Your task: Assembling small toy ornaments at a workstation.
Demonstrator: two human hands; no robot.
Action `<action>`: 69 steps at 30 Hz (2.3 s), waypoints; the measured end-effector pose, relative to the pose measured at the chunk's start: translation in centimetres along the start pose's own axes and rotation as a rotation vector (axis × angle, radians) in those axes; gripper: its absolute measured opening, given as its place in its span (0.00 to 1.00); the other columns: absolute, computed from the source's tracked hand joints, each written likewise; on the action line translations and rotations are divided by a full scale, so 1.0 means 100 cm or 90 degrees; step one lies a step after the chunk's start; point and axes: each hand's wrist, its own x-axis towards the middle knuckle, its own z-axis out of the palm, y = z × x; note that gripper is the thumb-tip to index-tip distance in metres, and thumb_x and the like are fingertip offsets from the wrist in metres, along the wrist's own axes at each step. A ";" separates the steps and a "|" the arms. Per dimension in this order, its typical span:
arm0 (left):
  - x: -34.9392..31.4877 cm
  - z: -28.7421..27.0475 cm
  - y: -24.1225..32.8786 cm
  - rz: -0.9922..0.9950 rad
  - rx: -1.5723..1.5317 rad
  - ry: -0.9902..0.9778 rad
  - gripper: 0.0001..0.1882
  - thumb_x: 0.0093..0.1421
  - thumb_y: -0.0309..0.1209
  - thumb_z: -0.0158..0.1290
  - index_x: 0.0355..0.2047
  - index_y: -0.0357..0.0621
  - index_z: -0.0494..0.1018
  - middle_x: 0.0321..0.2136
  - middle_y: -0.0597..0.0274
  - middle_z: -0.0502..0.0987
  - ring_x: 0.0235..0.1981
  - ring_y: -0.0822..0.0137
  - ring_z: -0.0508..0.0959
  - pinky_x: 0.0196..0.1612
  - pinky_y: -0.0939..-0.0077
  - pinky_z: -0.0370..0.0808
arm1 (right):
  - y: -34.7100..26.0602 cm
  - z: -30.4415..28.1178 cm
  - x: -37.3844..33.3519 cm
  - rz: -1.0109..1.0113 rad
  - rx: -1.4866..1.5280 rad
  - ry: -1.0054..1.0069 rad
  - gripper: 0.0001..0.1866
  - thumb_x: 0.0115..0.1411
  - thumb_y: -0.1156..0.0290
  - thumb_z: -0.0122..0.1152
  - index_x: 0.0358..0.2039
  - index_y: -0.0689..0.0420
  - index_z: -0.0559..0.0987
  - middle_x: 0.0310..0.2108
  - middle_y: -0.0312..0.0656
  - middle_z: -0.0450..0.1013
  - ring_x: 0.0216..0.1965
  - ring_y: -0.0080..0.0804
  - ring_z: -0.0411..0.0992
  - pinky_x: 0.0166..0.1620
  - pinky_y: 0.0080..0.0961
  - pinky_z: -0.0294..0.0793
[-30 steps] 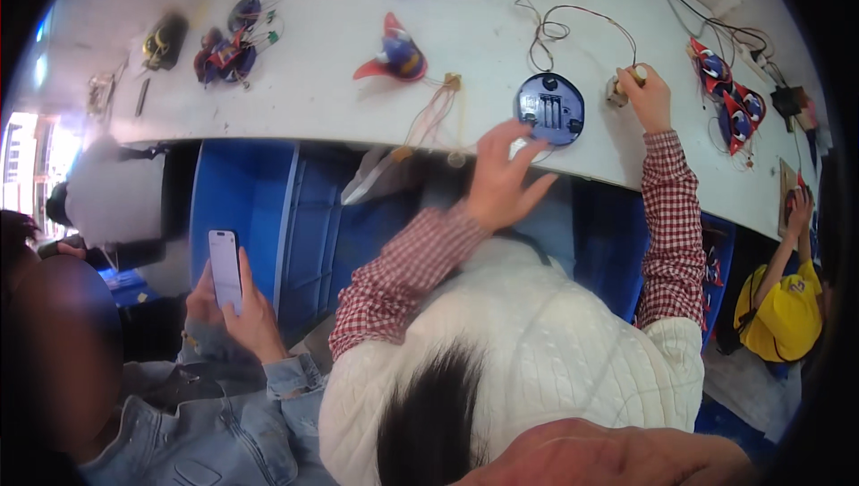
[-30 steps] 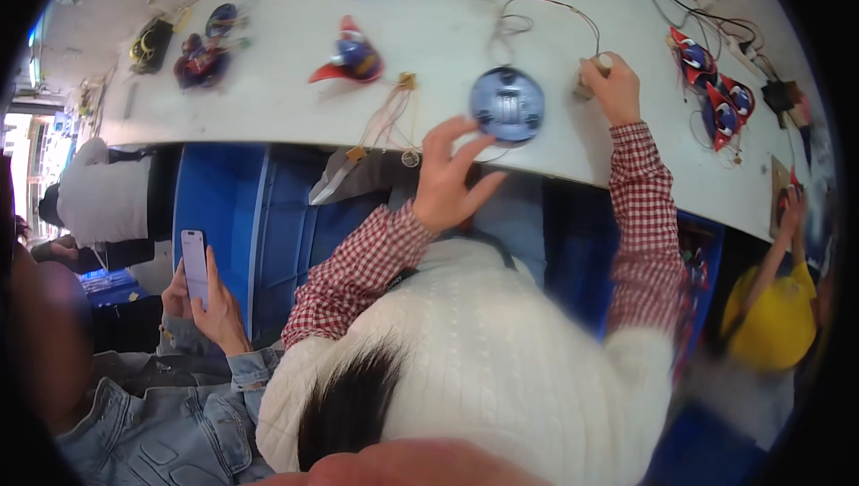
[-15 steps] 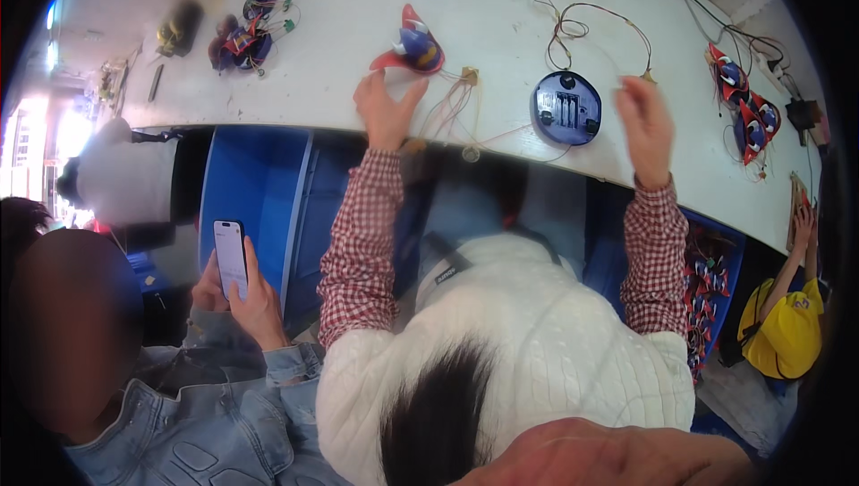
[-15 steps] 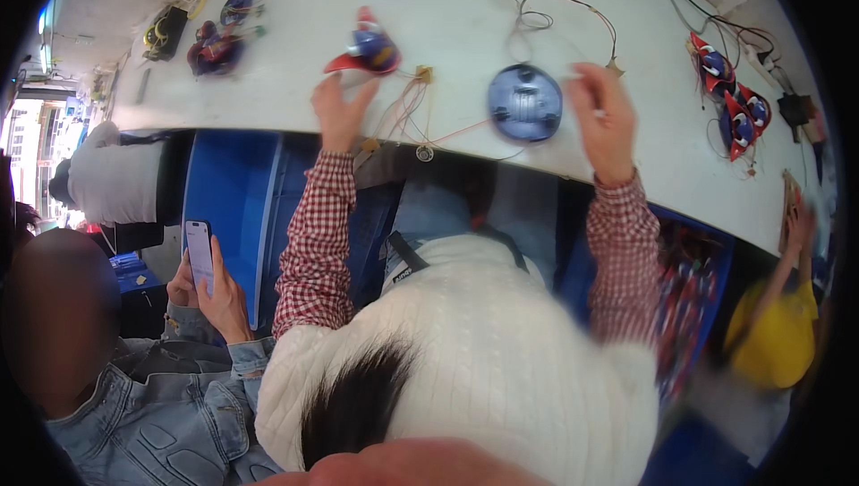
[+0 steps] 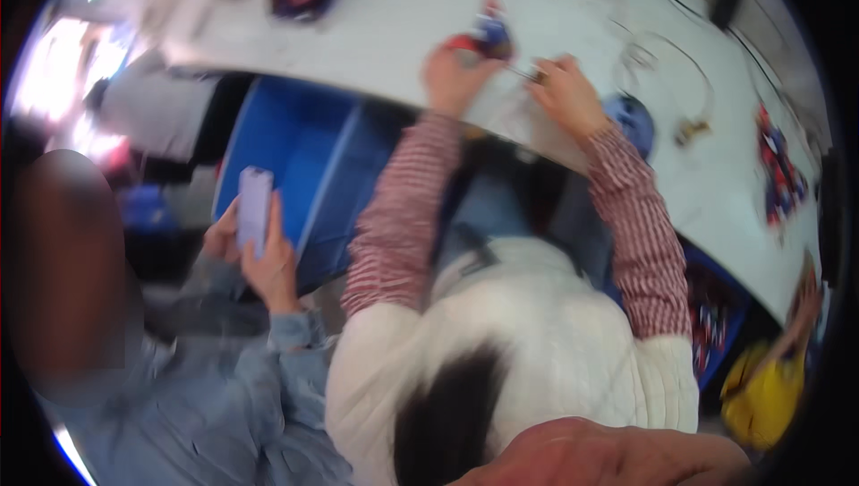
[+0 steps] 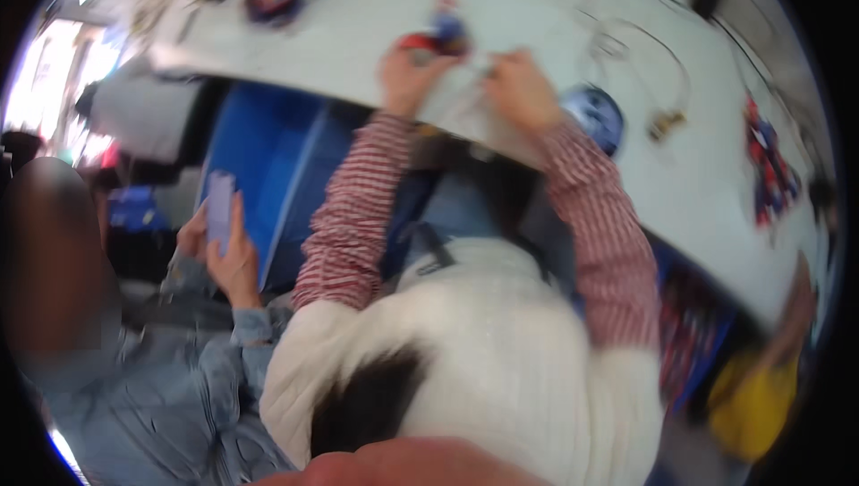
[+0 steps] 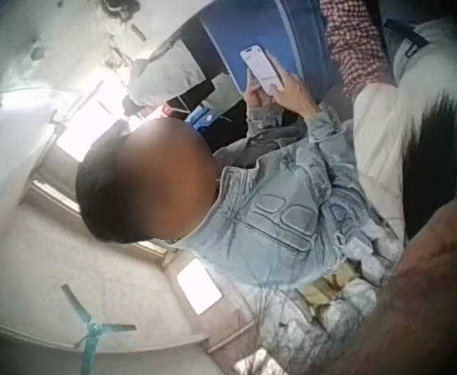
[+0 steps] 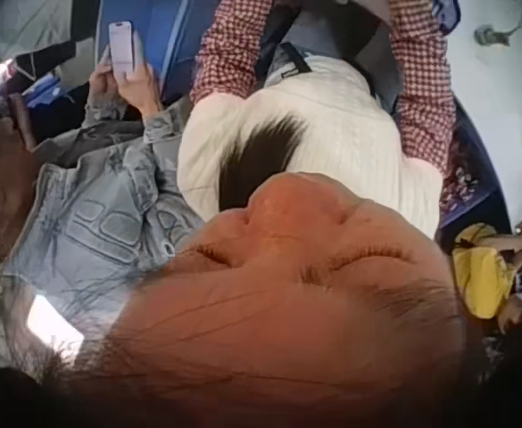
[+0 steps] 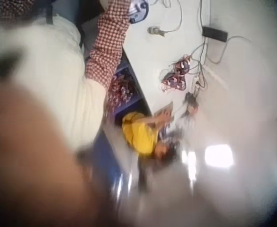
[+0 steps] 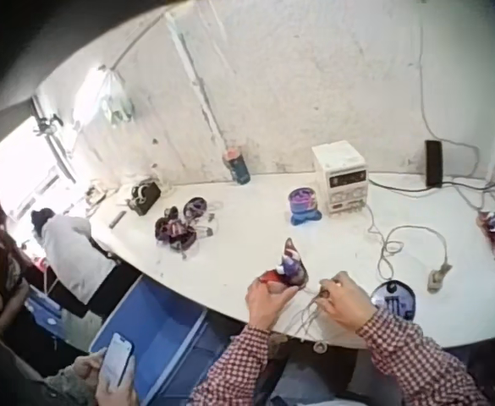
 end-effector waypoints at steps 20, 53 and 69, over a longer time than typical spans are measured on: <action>0.011 0.049 0.013 -0.129 0.171 0.015 0.34 0.33 0.61 0.60 0.35 0.52 0.78 0.44 0.52 0.71 0.49 0.54 0.66 0.53 0.63 0.59 | 0.031 0.007 -0.015 0.183 -0.046 -0.034 0.10 0.58 0.66 0.53 0.37 0.56 0.73 0.39 0.48 0.66 0.36 0.51 0.70 0.39 0.40 0.71; 0.059 0.054 -0.035 0.049 -0.109 -0.069 0.33 0.40 0.46 0.68 0.45 0.42 0.76 0.47 0.52 0.70 0.50 0.59 0.67 0.55 0.70 0.62 | 0.005 0.009 0.001 0.230 -0.065 -0.008 0.11 0.58 0.66 0.55 0.37 0.57 0.77 0.33 0.42 0.70 0.32 0.40 0.71 0.37 0.29 0.71; 0.015 0.021 0.004 -0.129 -0.657 -0.224 0.24 0.52 0.30 0.62 0.45 0.28 0.69 0.44 0.45 0.71 0.47 0.56 0.74 0.47 0.73 0.77 | 0.015 -0.045 -0.011 0.287 0.424 -0.060 0.08 0.57 0.70 0.57 0.31 0.62 0.78 0.22 0.36 0.71 0.19 0.20 0.63 0.22 0.14 0.63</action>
